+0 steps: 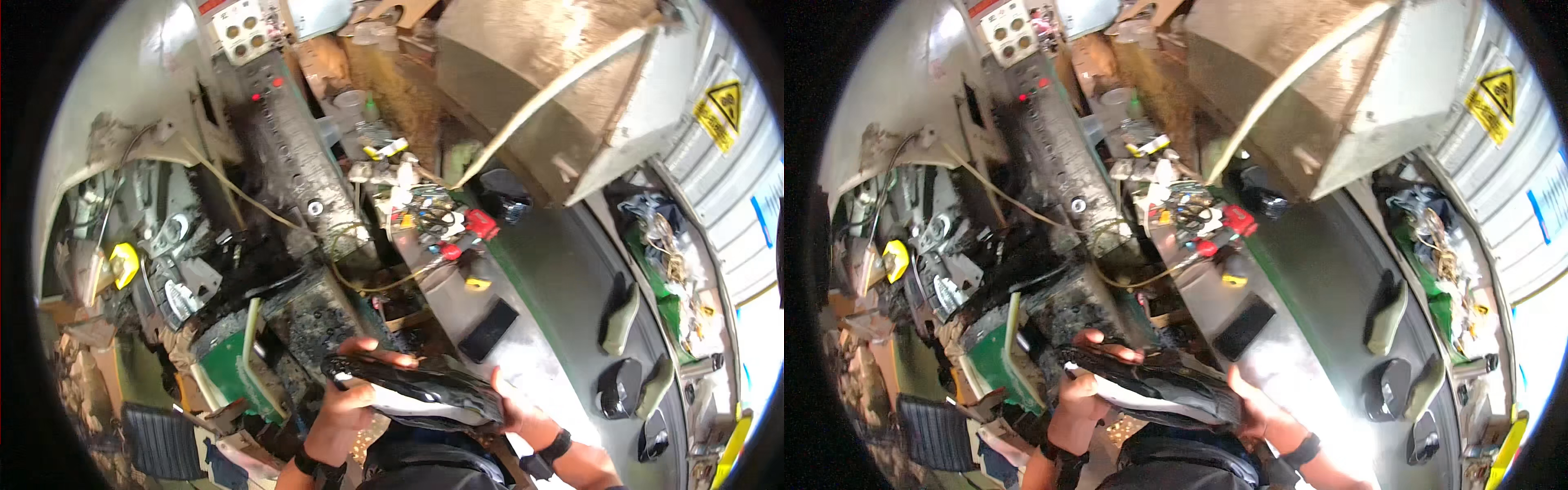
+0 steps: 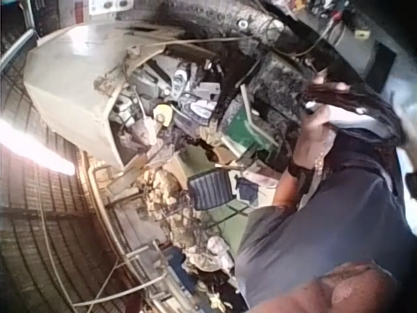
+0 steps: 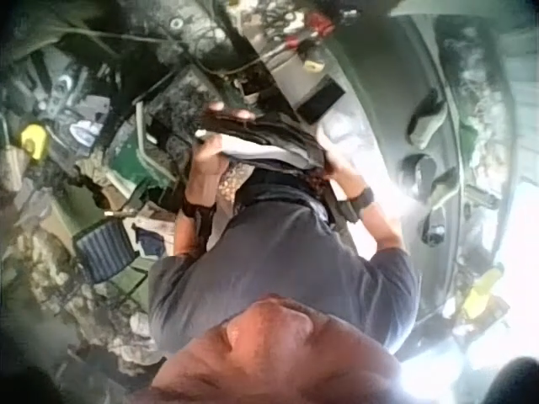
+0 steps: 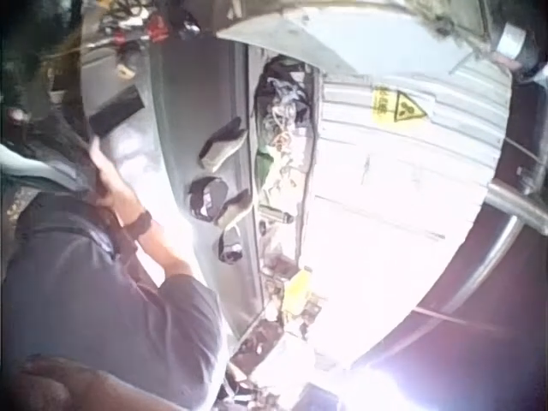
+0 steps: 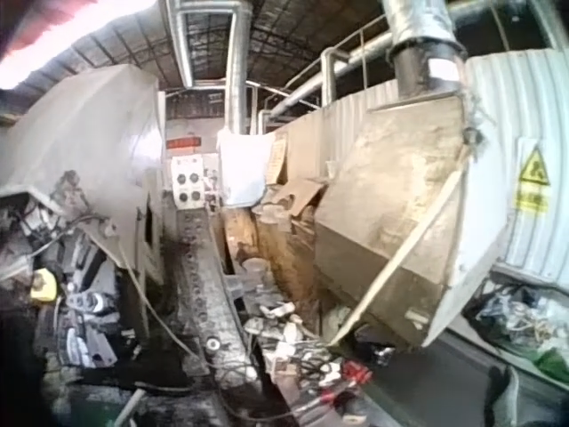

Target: Operating machinery to shape and trim shoe uppers during the manufacturing process.

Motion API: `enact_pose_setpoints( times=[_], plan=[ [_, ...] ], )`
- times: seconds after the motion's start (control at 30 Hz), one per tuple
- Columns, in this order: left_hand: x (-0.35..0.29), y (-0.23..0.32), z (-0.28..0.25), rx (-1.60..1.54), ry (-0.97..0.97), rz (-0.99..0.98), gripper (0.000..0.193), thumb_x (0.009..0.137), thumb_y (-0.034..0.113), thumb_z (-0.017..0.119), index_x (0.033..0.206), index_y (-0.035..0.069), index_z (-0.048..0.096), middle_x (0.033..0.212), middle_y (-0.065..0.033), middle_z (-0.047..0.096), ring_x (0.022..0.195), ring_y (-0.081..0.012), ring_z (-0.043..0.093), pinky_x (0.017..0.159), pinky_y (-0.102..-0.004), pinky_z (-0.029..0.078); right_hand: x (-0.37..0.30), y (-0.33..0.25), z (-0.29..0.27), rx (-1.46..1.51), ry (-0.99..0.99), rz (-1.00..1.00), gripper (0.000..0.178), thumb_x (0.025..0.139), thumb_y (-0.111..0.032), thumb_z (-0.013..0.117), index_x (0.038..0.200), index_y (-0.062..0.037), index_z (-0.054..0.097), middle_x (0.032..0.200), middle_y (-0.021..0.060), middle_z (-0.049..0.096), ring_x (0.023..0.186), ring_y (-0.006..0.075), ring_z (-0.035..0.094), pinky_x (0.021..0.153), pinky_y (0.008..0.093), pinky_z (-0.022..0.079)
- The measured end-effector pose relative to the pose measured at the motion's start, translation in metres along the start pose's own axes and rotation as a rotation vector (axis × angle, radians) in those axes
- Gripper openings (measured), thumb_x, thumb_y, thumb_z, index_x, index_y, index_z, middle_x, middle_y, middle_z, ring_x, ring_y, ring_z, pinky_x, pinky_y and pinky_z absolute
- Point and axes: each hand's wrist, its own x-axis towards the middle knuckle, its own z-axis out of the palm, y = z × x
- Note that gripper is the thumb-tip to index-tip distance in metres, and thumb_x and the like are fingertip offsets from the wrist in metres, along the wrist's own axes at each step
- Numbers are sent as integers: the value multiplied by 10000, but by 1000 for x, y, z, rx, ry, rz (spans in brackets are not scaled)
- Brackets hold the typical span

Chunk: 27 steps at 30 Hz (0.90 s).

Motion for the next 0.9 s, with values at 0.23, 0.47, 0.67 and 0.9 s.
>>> enact_pose_setpoints(
  times=[0.23, 0.47, 0.67, 0.9],
  plan=[
    [46, -54, 95, 498, -193, 309, 776, 760, 121, 872, 1389, 2, 432, 1201, -153, 586, 1055, -286, 668, 975, -468, 556, -80, 41, -16, 141, 197, -564, 933, 843, -519, 788, 1516, 7, 412, 1426, 143, 579, 1243, 261, 602, 1048, 422, 500],
    [129, -116, 81, 327, 215, -176, 415, 1066, 368, 529, 1116, -24, 655, 1043, -142, 704, 1001, -241, 687, 955, -401, 541, -130, 102, -32, 115, 393, -1023, 942, 809, -415, 850, 1523, 6, 402, 1428, 152, 567, 1274, 253, 577, 1065, 404, 484],
    [58, -145, 153, 743, -329, -54, 367, 1057, 365, 566, 956, 19, 634, 900, -89, 669, 907, -217, 649, 881, -392, 511, -152, 140, -7, -176, 789, -1379, 950, 702, -224, 926, 1455, 99, 445, 1324, 189, 615, 1206, 252, 612, 1044, 373, 483],
    [90, -164, 182, 89, -26, -951, 524, 1022, 512, 577, 675, 124, 518, 608, -17, 467, 635, -220, 544, 701, -374, 488, -168, 162, -8, -221, 892, -1463, 936, 668, -208, 918, 1416, 137, 472, 1250, 206, 641, 1086, 261, 661, 998, 381, 516]
  ],
)
